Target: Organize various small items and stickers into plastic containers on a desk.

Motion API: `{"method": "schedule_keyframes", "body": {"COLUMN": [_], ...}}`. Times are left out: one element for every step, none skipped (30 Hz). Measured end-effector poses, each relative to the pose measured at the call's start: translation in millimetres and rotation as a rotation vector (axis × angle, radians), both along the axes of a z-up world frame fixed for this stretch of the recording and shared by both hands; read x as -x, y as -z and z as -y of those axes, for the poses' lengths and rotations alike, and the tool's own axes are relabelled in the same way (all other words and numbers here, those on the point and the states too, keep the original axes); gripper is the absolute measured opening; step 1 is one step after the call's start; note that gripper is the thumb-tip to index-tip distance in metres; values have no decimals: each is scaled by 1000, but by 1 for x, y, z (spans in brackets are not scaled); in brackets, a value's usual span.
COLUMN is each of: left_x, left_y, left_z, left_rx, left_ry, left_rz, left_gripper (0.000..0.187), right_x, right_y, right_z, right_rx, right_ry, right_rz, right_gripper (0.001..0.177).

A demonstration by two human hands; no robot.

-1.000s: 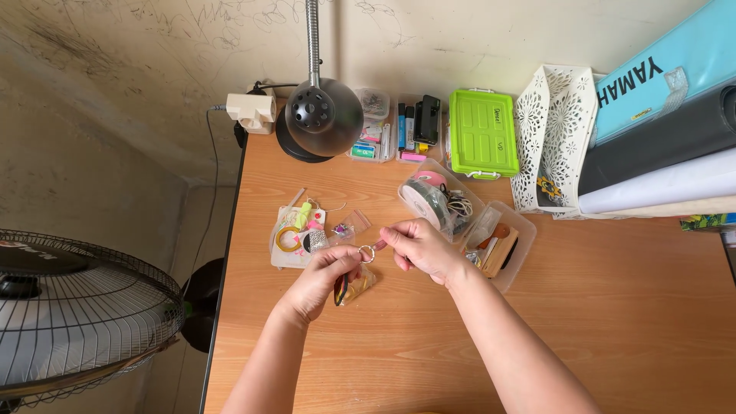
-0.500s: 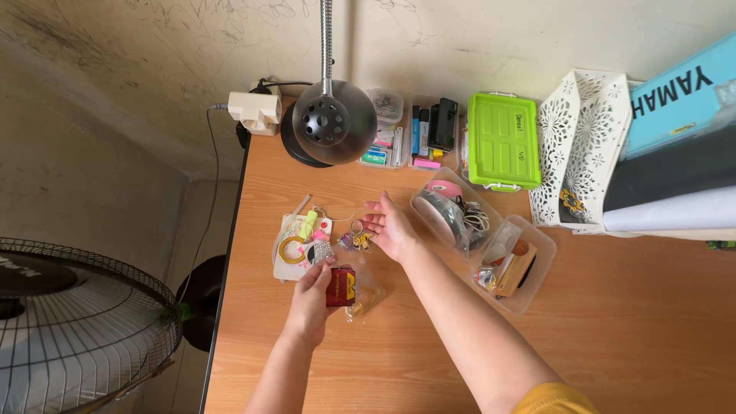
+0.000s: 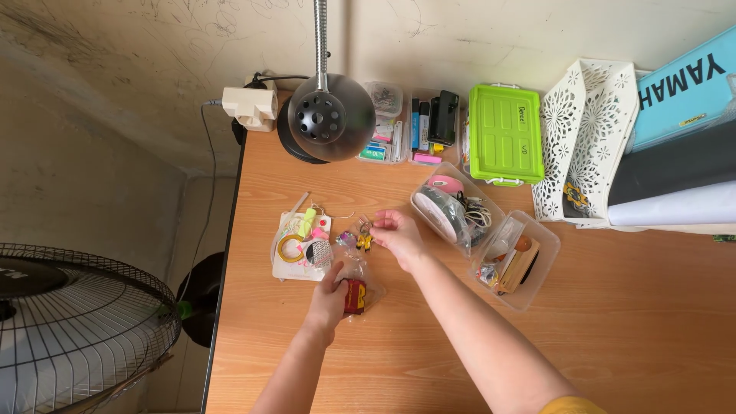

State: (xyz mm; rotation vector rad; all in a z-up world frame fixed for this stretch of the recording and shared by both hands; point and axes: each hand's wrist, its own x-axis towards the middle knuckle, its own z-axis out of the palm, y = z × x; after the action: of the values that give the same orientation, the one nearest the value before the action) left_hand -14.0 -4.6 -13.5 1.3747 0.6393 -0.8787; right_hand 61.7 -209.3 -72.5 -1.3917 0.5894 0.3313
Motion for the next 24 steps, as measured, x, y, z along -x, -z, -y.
{"method": "schedule_keyframes", "body": {"left_x": [1, 3, 5, 7, 8, 7, 4, 2, 0, -1, -2, -4, -5, -8, -12, -12, -13, -15, -17, -19, -22, -24, -26, -28], "left_y": [4, 8, 12, 9, 6, 4, -6, -17, -27, -31, -34, -37, -40, -43, -46, -50, -54, -58, -61, -63, -64, -70, -76, -82], "left_z": [-1, -3, -5, -8, -11, -11, -11, -12, -13, -12, -12, -10, -9, -9, -9, -10, -12, -13, -15, -16, -17, -18, -18, -20], "left_rx": [0, -10, -20, -23, -34, -39, -37, 18, 72, 72, 96, 123, 125, 126, 127, 127, 166, 207, 208, 277, 346, 346, 375, 402], "left_ry": [1, -14, -29, -30, -27, -23, -25, -70, -116, -115, -154, -191, -188, -231, -274, -269, -303, -339, -335, -361, -385, -386, -383, -380], "left_rz": [3, 0, -2, -2, 12, 31, 36, 61, 87, 86, 135, 187, 188, 199, 210, 212, 202, 193, 196, 197, 199, 200, 176, 152], "left_gripper": [55, 55, 54, 54, 53, 52, 52, 51, 51, 51, 45, 41, 41, 37, 34, 34, 35, 37, 37, 39, 42, 42, 45, 49], "right_x": [0, 1, 2, 4, 6, 6, 9, 13, 17, 20, 22, 24, 27, 27, 27, 28, 28, 27, 27, 27, 25, 26, 26, 28], "right_y": [-3, -5, -8, -18, -29, -40, -50, -61, -71, -64, -57, -50, -46, -41, -36, -57, -77, -98, -91, -83, -76, -69, -61, -54], "right_z": [-2, -4, -6, -5, -3, 1, 3, 5, 6, 9, 12, 16, 12, 7, 2, -13, -28, -43, -50, -58, -66, -65, -65, -66], "right_rx": [0, 23, 46, 43, -84, -205, -202, -197, -192, -192, -57, 80, 82, 386, 692, 692, 748, 800, 801, 868, 935, 935, 963, 989], "right_ry": [1, -19, -39, -41, -34, -28, -30, -63, -97, -96, -144, -189, -186, -291, -392, -387, -442, -495, -491, -487, -482, -483, -500, -517], "right_rz": [3, -1, -4, -4, 8, 24, 29, 23, 17, 16, 64, 114, 115, 234, 350, 351, 171, -11, -9, 35, 80, 81, 139, 198], "right_gripper": [44, 43, 43, 43, 43, 43, 43, 43, 42, 42, 40, 37, 37, 30, 25, 25, 24, 32, 32, 26, 22, 22, 26, 34]}}
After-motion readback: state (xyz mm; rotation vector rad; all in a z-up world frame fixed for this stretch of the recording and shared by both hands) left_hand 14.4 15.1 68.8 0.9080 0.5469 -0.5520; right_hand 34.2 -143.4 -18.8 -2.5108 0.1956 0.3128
